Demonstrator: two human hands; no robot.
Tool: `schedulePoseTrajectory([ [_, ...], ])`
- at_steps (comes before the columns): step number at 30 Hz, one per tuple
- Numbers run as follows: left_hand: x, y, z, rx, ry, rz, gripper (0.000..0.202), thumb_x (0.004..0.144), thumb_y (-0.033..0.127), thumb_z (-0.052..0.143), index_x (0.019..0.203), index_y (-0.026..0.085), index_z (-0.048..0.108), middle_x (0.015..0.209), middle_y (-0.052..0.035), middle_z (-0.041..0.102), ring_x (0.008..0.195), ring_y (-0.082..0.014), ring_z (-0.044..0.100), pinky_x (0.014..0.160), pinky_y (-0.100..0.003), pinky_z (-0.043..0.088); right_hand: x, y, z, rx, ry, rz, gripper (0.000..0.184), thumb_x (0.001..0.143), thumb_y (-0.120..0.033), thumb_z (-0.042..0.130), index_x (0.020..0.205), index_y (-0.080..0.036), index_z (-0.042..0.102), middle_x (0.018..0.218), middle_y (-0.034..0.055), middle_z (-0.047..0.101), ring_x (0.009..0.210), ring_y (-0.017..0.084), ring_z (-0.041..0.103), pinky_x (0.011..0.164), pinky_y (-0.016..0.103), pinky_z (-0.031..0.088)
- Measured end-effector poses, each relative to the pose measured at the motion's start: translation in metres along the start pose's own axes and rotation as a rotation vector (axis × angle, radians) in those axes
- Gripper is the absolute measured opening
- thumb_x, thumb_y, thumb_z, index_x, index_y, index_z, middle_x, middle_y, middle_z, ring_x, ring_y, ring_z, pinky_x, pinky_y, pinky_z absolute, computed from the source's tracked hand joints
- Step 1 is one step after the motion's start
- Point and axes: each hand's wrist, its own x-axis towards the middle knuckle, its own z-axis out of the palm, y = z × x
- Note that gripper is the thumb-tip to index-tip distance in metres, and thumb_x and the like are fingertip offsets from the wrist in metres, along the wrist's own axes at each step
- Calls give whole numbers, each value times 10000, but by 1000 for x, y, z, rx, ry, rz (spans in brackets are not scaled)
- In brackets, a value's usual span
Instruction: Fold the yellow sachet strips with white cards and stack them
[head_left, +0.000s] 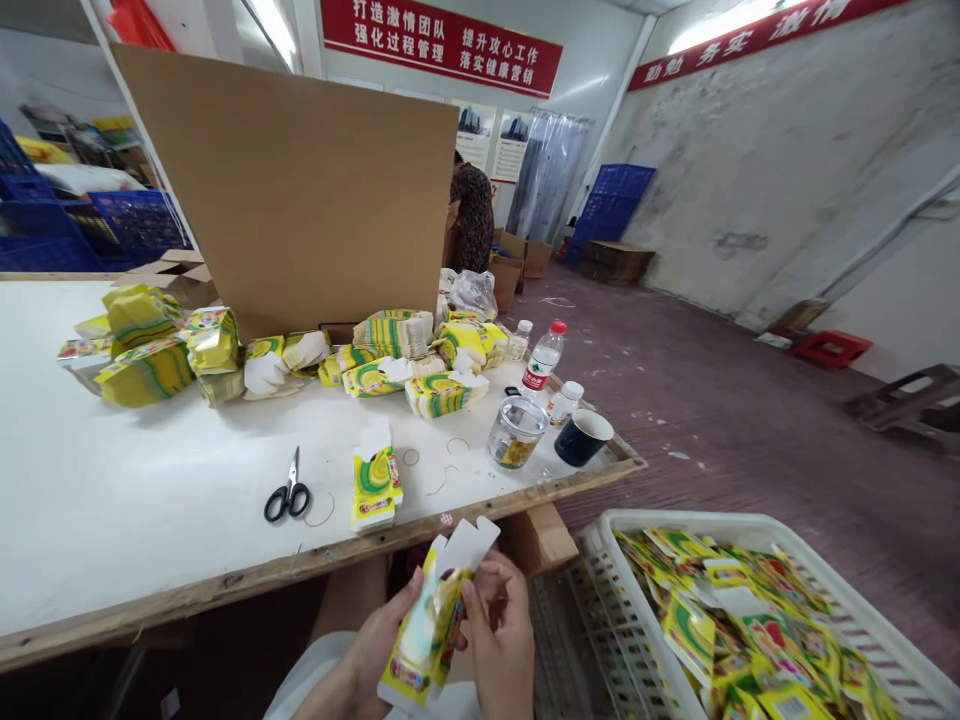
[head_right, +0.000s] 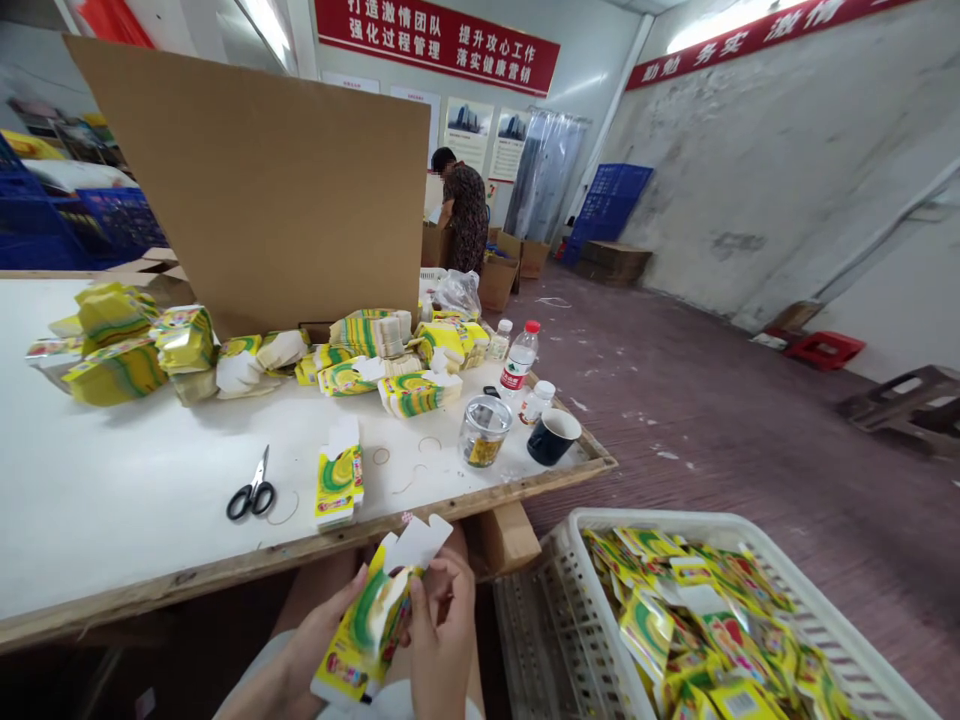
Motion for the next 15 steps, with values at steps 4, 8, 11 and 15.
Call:
schedulePoseTrajectory([
  [4,-4,3,3,-72,18,-1,427,888,467,613,974,71,746,768,-125,793,668,-218,738,616,-259,526,-2,-14,-6,-215,-131,-345,321,849,-319,685,1166,-271,696,1289,105,659,1203,317,587,982,465,476],
  [8,-15,9,11,-40,-28,-2,355,828,396,692,1019,101,742,833,-109,800,797,-270,752,708,-318,555,-4,-24,-6,-186,-311,-353,303,877,-232,639,1167,-295,699,1156,74,722,1062,277,663,889,377,532],
  [11,-21,10,12,40,-55,74,351,750,398,785,977,132,755,812,-84,798,782,-263,746,707,-325,558,-4,-28,-6,-118,-314,-288,163,889,-257,628,1025,-258,717,973,61,727,873,238,684,753,307,538],
  [15,-19,10,13,112,-2,167,400,656,453,859,882,136,766,720,-74,780,675,-242,734,705,-343,566,-4,-28,-7,-25,-144,-217,172,890,-342,633,1006,-236,701,936,52,699,794,206,651,730,291,513],
])
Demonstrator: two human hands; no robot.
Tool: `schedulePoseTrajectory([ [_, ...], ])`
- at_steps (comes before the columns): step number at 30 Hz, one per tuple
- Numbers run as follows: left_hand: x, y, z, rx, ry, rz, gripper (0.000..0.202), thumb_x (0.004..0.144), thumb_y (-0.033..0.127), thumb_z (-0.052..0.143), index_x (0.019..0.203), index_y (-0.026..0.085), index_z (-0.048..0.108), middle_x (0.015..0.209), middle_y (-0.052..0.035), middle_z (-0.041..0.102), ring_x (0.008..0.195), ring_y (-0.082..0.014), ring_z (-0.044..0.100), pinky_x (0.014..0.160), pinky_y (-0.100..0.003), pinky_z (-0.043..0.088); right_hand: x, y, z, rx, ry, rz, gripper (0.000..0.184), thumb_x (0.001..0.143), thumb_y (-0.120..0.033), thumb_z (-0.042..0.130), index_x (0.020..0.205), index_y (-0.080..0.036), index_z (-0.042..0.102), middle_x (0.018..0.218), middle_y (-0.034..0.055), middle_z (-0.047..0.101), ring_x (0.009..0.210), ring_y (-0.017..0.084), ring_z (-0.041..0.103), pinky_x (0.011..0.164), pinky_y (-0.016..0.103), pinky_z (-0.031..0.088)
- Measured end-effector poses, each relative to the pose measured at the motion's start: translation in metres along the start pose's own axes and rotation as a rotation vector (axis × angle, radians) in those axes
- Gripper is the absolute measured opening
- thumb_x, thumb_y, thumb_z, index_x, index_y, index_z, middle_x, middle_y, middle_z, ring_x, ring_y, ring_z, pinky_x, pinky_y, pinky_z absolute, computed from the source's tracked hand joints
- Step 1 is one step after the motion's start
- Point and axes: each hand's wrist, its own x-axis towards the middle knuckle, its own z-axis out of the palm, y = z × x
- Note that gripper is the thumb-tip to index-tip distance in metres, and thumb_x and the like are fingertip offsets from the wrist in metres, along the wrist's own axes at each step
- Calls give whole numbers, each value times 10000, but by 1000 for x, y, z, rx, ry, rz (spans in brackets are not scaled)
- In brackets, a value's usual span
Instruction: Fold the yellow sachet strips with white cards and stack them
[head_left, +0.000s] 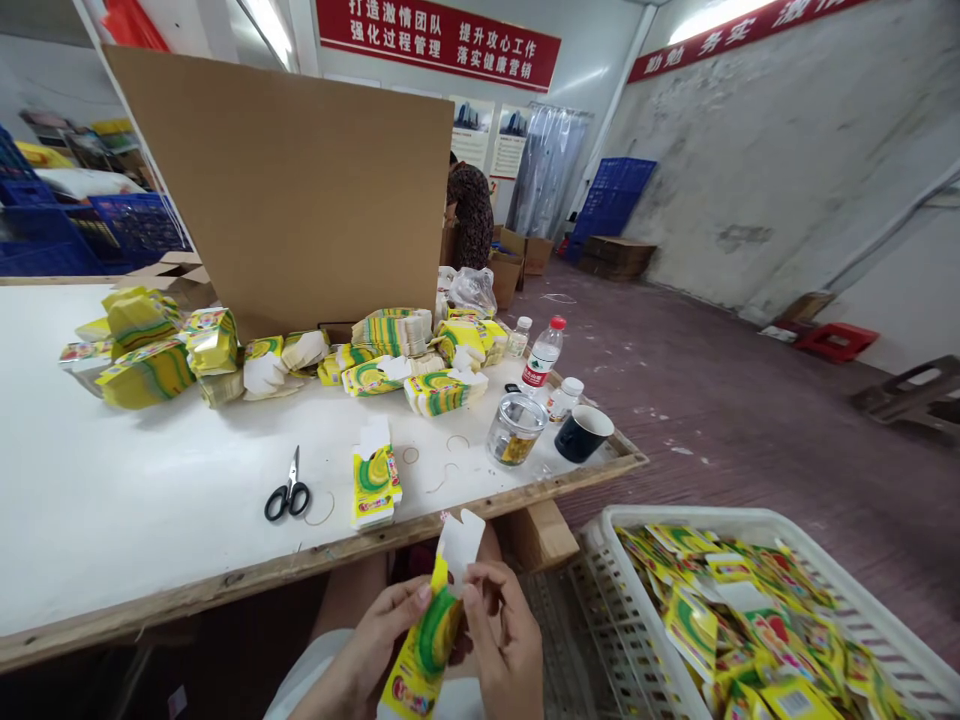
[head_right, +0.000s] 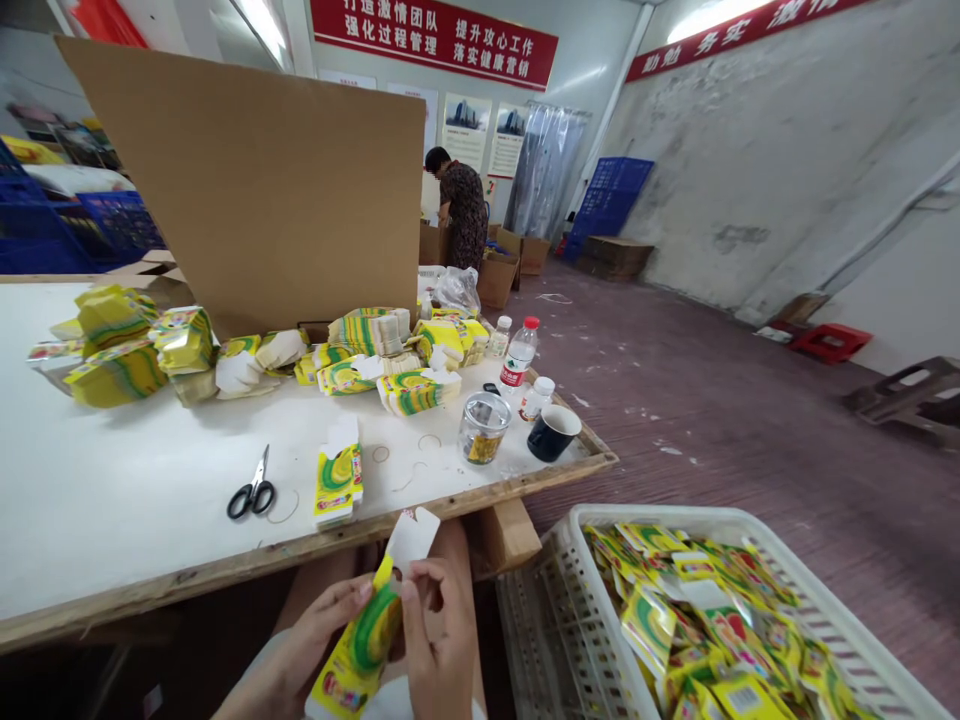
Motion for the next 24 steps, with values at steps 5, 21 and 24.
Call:
schedulePoseTrajectory([
  [5,8,0,0,85,5,164,435,649,433,872,955,144,759,795,-80,785,755,-230,726,738,-306,545,2,7,0,58,-74,175,425,813,-424,713,1177,-205,698,1188,118,701,1055,295,651,868,359,526],
  [21,0,15,-10,600,-94,445,738,886,423,642,1484,272,237,1229,-151,668,1117,-299,652,937,-417,517,12,-4,-10,305,-199,191,398,850,-385,698,1214,-236,640,1161,121,699,1015,264,679,876,368,546],
  [24,-5,22,-7,608,-183,403,584,909,379,623,1424,286,364,1199,-118,677,1095,-270,644,928,-384,504,15,-7,-18,331,-299,194,390,878,-390,664,1241,-251,630,1179,116,681,1028,265,668,860,356,542],
])
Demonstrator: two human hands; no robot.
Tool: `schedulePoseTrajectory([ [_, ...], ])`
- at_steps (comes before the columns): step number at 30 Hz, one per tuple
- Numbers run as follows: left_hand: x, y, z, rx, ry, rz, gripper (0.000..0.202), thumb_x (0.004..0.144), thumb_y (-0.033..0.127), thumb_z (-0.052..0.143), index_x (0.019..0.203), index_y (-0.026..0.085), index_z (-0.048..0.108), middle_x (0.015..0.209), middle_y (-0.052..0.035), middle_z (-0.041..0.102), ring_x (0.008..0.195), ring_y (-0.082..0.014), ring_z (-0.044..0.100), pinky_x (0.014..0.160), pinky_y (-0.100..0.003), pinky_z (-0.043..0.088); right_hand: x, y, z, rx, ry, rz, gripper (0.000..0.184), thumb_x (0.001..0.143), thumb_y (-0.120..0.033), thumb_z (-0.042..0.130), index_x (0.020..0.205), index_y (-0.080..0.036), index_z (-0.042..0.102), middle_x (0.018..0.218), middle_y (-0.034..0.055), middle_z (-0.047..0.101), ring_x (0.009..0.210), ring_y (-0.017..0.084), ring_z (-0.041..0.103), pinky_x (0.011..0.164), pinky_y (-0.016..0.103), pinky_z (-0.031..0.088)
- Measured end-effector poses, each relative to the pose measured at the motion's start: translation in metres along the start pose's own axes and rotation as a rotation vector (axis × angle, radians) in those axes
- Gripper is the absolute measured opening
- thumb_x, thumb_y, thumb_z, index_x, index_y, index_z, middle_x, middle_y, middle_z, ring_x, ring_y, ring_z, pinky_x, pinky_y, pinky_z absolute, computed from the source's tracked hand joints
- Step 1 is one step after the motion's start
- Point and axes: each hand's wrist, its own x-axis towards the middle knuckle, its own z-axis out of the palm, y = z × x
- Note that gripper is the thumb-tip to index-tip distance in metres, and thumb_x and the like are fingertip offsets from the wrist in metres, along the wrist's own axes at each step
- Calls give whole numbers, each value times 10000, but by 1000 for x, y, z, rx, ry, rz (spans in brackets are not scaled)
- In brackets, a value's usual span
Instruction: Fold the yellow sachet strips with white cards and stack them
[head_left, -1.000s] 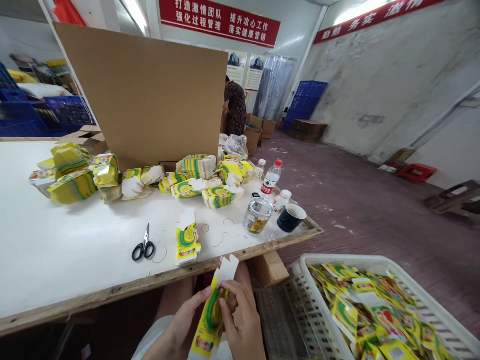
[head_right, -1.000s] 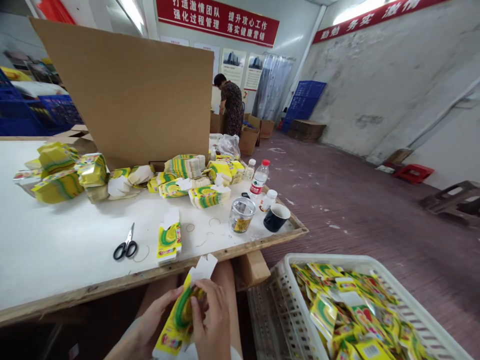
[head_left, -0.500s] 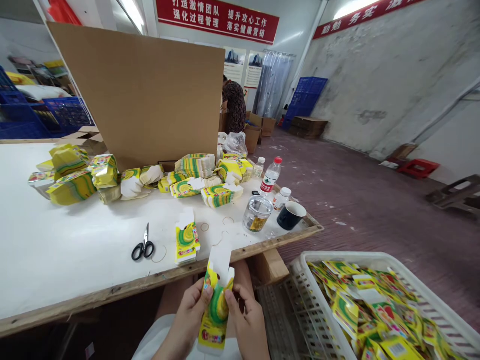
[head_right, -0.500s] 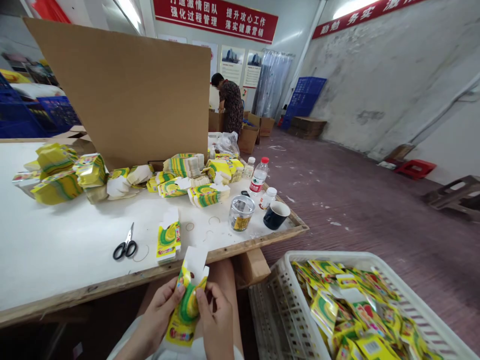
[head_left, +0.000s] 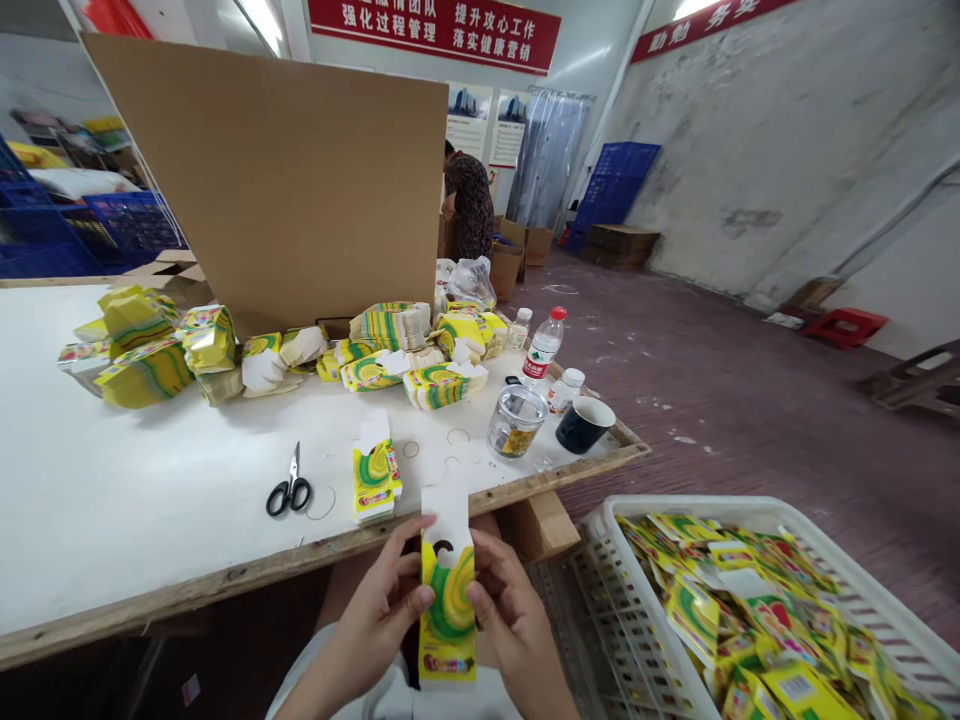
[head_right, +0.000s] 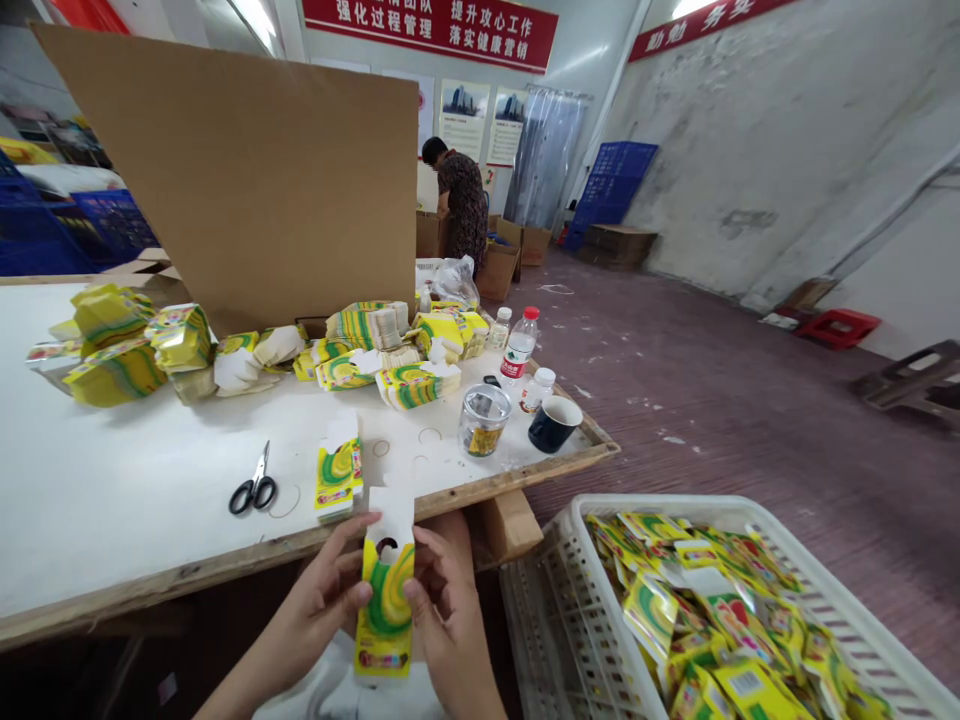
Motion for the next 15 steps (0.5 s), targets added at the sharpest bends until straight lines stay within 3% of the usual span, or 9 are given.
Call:
schedulePoseTrajectory([
  [2,0,5,0,-24,-55,-21,387,897,341,651,1260,270,537,1106,-79,703,1017,-237,656,869,-327,504,1,-4,-4,-20,-46,17,325,897,-399,639,1187,-253,645,1044,81,694,909,235,670,763,307,538],
  [5,1,10,1,-93,-127,-15,228,860,293,705,1070,240,633,990,-42,713,935,-203,659,817,-279,490,4,-13,-8,-106,-142,58,197,919,-401,605,961,-225,685,782,13,634,679,170,589,600,237,461],
  [7,1,10,1,-117,-140,-14,267,858,285,708,1109,237,630,992,-51,719,941,-209,664,818,-284,489,8,-18,-9,-182,-155,30,230,927,-393,589,826,-208,682,708,2,596,639,159,552,581,234,427],
  [9,0,9,0,-114,-110,-33,492,863,286,705,1319,274,521,1029,-66,726,961,-225,670,816,-302,498,11,-21,-7,-259,-111,-55,267,931,-374,580,756,-201,684,716,16,607,682,175,574,624,247,434],
  [12,2,8,-3,-95,-100,-92,779,846,308,726,1498,311,299,1075,-90,732,943,-242,686,762,-309,520,13,-18,-6,-260,-22,-120,203,919,-357,598,809,-209,685,776,37,654,762,201,624,693,267,467],
  [15,5,7,-2,-67,-77,-106,595,816,351,750,1353,249,513,1091,-115,739,911,-250,702,720,-292,527,12,-12,-8,-148,176,-97,197,897,-394,631,1008,-232,620,863,37,681,702,179,612,639,258,477],
])
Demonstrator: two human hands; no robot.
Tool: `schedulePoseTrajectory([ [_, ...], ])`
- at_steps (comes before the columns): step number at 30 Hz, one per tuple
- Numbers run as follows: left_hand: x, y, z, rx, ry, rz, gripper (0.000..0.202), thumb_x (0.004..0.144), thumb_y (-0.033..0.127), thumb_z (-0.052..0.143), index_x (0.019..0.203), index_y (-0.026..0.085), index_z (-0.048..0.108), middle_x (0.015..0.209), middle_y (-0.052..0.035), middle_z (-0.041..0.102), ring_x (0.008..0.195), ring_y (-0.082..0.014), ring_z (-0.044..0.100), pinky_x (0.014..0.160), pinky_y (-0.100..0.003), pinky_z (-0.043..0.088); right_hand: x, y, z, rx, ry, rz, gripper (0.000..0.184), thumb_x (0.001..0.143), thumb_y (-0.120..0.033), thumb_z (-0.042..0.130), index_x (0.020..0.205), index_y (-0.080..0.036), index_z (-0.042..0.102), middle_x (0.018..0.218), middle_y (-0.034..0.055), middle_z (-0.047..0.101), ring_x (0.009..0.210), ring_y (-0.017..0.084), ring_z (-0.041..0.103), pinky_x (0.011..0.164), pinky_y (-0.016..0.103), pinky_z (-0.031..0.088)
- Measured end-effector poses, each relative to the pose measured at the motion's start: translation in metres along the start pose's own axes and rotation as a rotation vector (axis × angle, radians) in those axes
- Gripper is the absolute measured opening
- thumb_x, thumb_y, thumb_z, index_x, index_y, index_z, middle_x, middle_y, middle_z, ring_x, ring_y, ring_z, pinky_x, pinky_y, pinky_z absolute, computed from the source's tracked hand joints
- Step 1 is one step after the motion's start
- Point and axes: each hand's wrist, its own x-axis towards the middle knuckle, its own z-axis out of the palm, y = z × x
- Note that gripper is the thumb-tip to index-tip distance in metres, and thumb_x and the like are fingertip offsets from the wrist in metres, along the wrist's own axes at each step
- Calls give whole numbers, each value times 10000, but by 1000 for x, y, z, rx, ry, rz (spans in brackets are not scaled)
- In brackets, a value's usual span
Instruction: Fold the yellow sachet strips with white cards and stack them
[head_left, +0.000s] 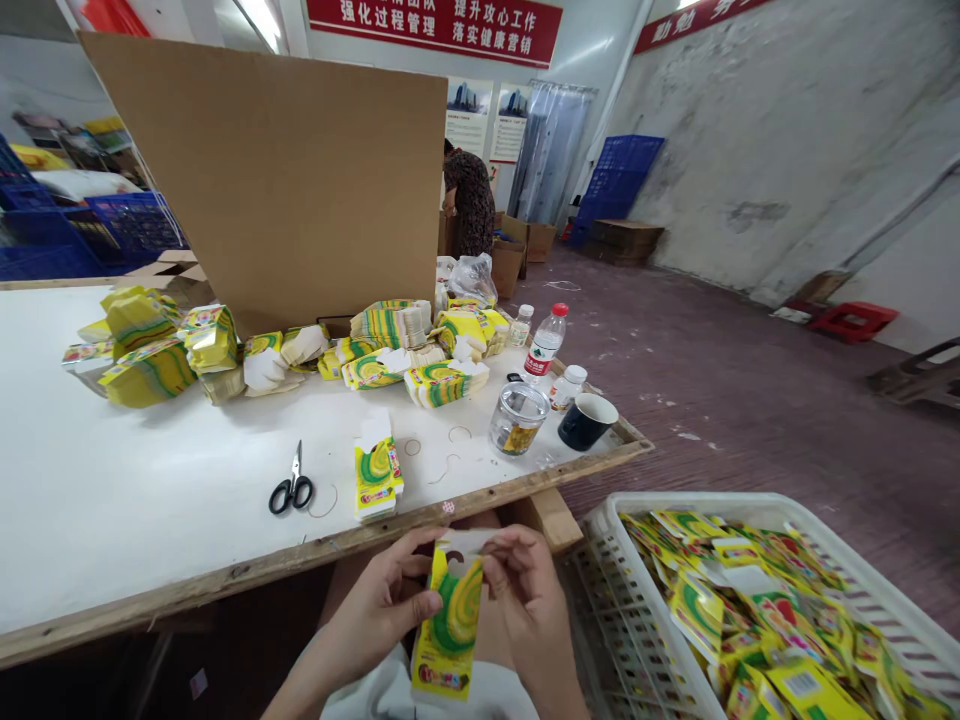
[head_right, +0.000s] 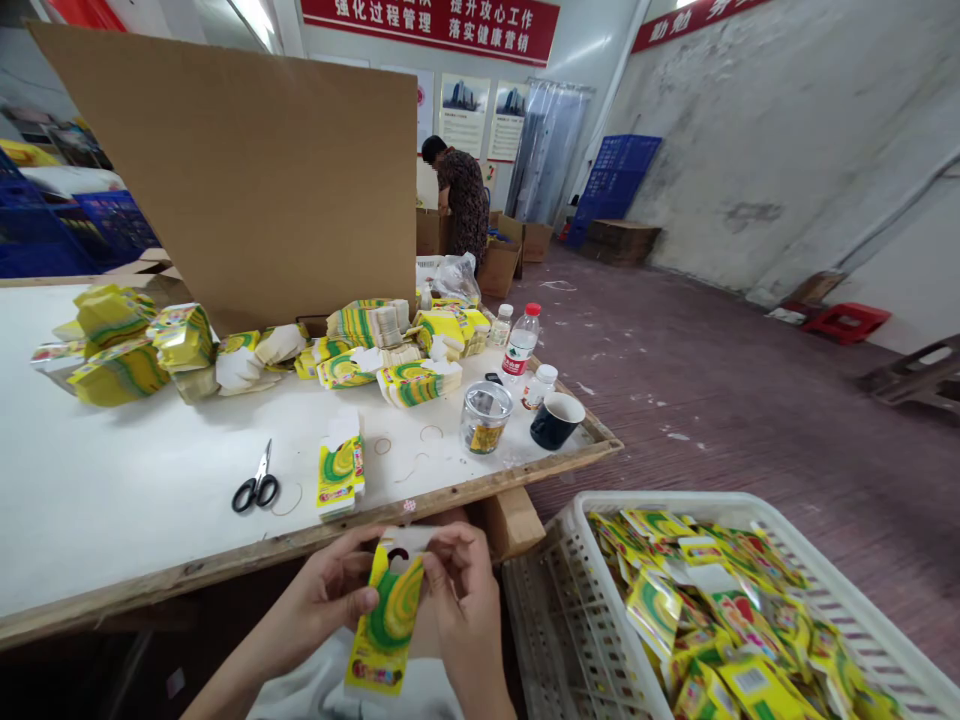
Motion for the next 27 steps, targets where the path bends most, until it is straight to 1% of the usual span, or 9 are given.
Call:
schedulePoseTrajectory([
  [2,3,-1,2,34,65,31,478,820,354,745,1252,231,583,1085,-111,747,904,-247,710,735,-296,533,0,2,-3,15,12,75,291,912,-425,600,1124,-225,588,823,25,665,639,160,573,600,251,457],
  [6,5,-5,4,103,102,80,436,863,314,701,1273,237,571,1103,-98,754,944,-243,712,808,-320,540,2,-1,-3,-76,-244,202,377,871,-377,629,1190,-176,615,633,-41,537,589,150,512,570,246,404],
  [10,3,-4,3,99,57,102,427,894,299,662,1302,238,552,1178,-111,729,1059,-259,682,909,-353,519,5,-4,3,-268,-214,157,352,820,-279,630,1156,-174,636,590,-74,453,528,126,428,520,234,333],
  [12,3,-3,3,61,50,102,435,898,310,656,1310,241,537,1191,-120,721,1063,-265,683,906,-364,524,5,-4,6,-274,-224,151,381,811,-269,626,1182,-184,610,640,-52,528,561,142,492,539,240,380],
  [16,3,-3,5,5,44,95,450,882,318,681,1297,235,530,1158,-123,732,1027,-262,700,871,-351,534,3,-3,12,-244,-263,168,401,786,-238,618,1182,-204,568,877,38,690,748,203,644,658,285,494],
  [20,5,-6,4,10,88,90,455,855,328,712,1267,229,548,1136,-120,741,1017,-264,704,851,-338,537,4,-3,13,-387,-203,142,365,784,-223,630,1146,-196,596,686,-13,651,598,180,592,582,271,467],
  [22,6,-7,2,-8,117,85,455,835,328,734,1242,222,560,1104,-115,753,976,-255,717,819,-322,545,5,-3,11,-366,-209,103,361,805,-241,638,1162,-195,625,645,-26,629,560,164,565,544,253,450],
  [25,7,-10,5,-37,153,70,452,799,314,770,1195,208,579,1017,-98,777,876,-227,736,744,-278,552,5,0,8,-275,-213,33,315,863,-307,625,1155,-206,686,867,44,716,642,163,605,581,252,484],
  [27,9,-13,10,-21,149,57,444,791,302,773,1181,201,585,995,-99,785,845,-230,745,720,-280,562,2,3,7,-219,-192,45,293,871,-345,638,1116,-201,706,992,79,732,716,179,645,635,268,517],
])
